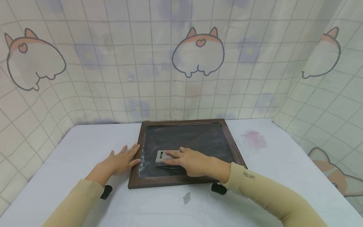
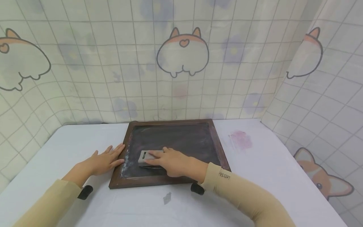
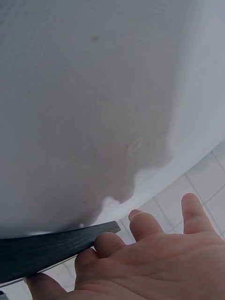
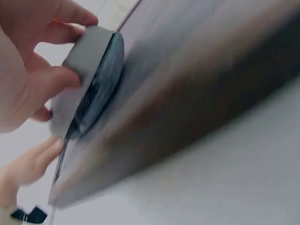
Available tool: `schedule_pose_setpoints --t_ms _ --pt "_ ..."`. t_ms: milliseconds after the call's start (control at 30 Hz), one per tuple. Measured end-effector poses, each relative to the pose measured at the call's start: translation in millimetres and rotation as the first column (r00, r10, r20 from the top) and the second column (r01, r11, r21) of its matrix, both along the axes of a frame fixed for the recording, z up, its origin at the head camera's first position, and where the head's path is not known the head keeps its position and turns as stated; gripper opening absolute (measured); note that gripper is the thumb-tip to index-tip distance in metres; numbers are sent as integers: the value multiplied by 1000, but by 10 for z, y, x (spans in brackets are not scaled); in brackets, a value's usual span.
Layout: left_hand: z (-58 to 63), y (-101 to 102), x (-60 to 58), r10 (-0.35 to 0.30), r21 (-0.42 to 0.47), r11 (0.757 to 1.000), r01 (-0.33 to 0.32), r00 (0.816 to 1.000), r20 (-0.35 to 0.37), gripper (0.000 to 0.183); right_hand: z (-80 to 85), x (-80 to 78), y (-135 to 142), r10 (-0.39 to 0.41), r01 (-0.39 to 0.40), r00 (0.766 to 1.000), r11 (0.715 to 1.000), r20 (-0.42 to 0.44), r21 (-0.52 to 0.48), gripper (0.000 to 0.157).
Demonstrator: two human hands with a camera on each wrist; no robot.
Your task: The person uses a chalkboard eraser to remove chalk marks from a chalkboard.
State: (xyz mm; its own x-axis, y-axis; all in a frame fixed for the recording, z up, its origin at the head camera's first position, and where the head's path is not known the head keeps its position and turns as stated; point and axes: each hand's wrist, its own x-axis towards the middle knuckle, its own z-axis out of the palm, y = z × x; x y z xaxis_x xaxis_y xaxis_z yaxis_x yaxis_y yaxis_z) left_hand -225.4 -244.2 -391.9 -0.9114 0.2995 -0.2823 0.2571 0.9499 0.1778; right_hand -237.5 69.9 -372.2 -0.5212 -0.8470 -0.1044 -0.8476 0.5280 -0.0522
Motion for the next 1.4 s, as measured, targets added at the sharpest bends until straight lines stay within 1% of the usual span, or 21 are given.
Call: schedule_pose_setpoints --t_ms 67,133,167,233,300,367,433,467,533,600,667,767,833,933,1000,1067,1100,1167,1233,1300,1400 --pt "23 5 5 2 4 1000 -2 1000 0 75 -1 -116 14 -50 50 999 999 9 0 83" --pt "34 7 8 4 10 1000 -4 1000 2 76 -11 -286 59 -124 125 992 992 37 -14 84" --pt "33 10 11 5 9 1000 -5 1000 4 75 -16 -381 90 -170 171 984 985 45 -17 84" --pt "30 3 11 10 12 1000 -10 1000 8 75 -23 -582 171 -269 271 961 962 63 -27 85" --pt "19 -6 6 9 15 1000 -10 1000 9 75 -22 -763 291 -366 370 927 928 81 -39 84" --pt "10 -12 1 8 15 1000 -8 1000 11 75 -25 -909 440 -449 452 890 891 73 -30 82" --pt "5 -12 -4 7 15 1000 -7 1000 13 75 -36 -1008 598 -509 511 858 859 65 -26 81" --pt "6 -9 -5 5 16 1000 -5 1000 11 75 -41 -1039 670 -528 530 847 848 63 -26 81" --pt "14 1 -4 7 18 1000 -7 1000 11 75 -54 -1074 785 -544 546 838 837 54 -35 80" --pt "25 9 -2 9 18 1000 -9 1000 11 75 -58 -1074 851 -547 551 834 832 71 -57 81" --pt "34 14 -1 10 19 1000 -10 1000 10 75 -61 -1043 876 -538 543 839 837 82 -71 82" --pt "34 14 0 12 16 1000 -12 1000 11 75 -57 -938 868 -505 512 859 855 88 -84 83" --pt "38 13 4 13 16 1000 -13 1000 12 75 -48 -823 843 -463 470 882 878 92 -91 83" --pt "44 7 10 13 15 1000 -13 1000 8 74 -40 -610 791 -365 373 927 922 91 -107 81" --pt "61 13 14 14 12 1000 -15 1000 9 74 -58 -463 771 -274 282 959 950 76 -133 79" --pt "66 17 17 13 12 1000 -13 1000 9 74 -83 -332 765 -178 184 983 970 52 -156 78" --pt "67 19 17 13 13 1000 -13 1000 10 75 -96 -272 770 -135 140 990 976 41 -166 77" --pt "67 25 20 15 12 1000 -15 1000 15 75 -111 -170 791 -66 71 997 981 31 -180 77" --pt "61 26 24 14 11 1000 -14 1000 18 74 -117 -105 817 -23 27 999 982 27 -185 78" --pt "55 21 22 14 13 1000 -14 1000 18 75 -122 -77 850 -7 11 1000 983 22 -183 78" --pt "48 22 23 12 17 1000 -12 1000 15 75 -132 -117 918 -5 7 1000 981 10 -195 77"
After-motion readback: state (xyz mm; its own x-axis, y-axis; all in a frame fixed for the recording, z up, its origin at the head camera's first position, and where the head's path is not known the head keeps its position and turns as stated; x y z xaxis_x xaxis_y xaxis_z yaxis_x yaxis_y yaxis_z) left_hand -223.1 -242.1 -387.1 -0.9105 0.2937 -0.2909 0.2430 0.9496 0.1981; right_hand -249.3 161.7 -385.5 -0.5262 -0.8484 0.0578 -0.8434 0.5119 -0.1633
